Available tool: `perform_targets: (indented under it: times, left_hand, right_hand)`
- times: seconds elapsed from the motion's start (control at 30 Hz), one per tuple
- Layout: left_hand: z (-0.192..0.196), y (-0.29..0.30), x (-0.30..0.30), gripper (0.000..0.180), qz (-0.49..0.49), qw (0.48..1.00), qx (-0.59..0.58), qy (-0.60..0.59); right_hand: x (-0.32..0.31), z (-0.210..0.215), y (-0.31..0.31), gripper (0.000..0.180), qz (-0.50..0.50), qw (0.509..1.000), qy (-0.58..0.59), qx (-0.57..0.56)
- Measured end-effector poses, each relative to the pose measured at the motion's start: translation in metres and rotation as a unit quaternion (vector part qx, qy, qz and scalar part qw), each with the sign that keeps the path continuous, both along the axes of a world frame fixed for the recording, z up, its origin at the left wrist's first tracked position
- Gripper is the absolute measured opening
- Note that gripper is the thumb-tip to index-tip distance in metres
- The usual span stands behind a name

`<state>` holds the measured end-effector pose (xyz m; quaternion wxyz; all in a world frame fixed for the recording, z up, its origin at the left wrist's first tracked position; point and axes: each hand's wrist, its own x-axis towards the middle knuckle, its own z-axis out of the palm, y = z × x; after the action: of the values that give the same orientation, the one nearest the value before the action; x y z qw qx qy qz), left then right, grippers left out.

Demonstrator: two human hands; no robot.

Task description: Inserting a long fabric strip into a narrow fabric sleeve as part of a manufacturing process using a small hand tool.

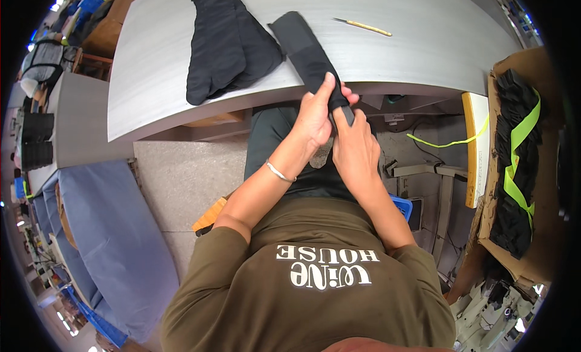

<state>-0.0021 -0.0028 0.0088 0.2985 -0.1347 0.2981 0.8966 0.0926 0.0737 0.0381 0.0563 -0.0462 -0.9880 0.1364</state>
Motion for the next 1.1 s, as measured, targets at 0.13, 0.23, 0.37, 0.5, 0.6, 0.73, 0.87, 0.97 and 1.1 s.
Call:
perform_targets:
  times: [0.13,0.23,0.37,0.5,0.6,0.73,0.87,0.97,1.1]
  left_hand:
    - [0.003,0.005,0.005,0.032,0.019,1.000,-0.006,0.011]
    - [-0.002,0.017,0.032,0.031,-0.013,0.998,-0.014,0.058]
    - [-0.008,0.000,0.029,0.038,-0.051,0.997,-0.007,0.051]
    - [0.000,-0.006,0.003,0.039,-0.002,1.000,-0.005,0.027]
    - [0.005,-0.006,0.002,0.034,-0.011,0.999,0.018,0.025]
    - [-0.005,0.006,0.024,0.028,-0.013,0.999,-0.013,0.047]
    - [0.004,-0.001,0.028,0.034,-0.053,0.996,-0.014,0.064]
    - [0.008,-0.013,0.012,0.041,-0.068,0.996,-0.017,0.051]
    - [0.003,-0.003,0.010,0.039,-0.022,0.997,-0.009,0.067]
  right_hand:
    - [0.007,0.005,0.000,0.052,-0.015,0.999,-0.029,0.040]
    - [-0.005,-0.011,0.007,0.047,-0.031,0.999,-0.025,0.020]
    - [-0.014,-0.020,0.013,0.046,-0.033,0.997,-0.071,0.004]
    - [0.010,0.002,0.000,0.049,0.005,1.000,-0.028,-0.010]
    - [0.012,0.007,-0.001,0.047,0.003,1.000,-0.013,-0.005]
    - [-0.004,-0.008,0.006,0.036,-0.008,0.999,-0.046,0.020]
    - [-0.014,-0.014,0.006,0.036,-0.019,0.998,-0.051,-0.015]
    - [-0.003,-0.002,0.000,0.050,0.013,1.000,0.021,-0.014]
    - [0.006,0.003,-0.002,0.064,-0.005,0.999,-0.012,0.031]
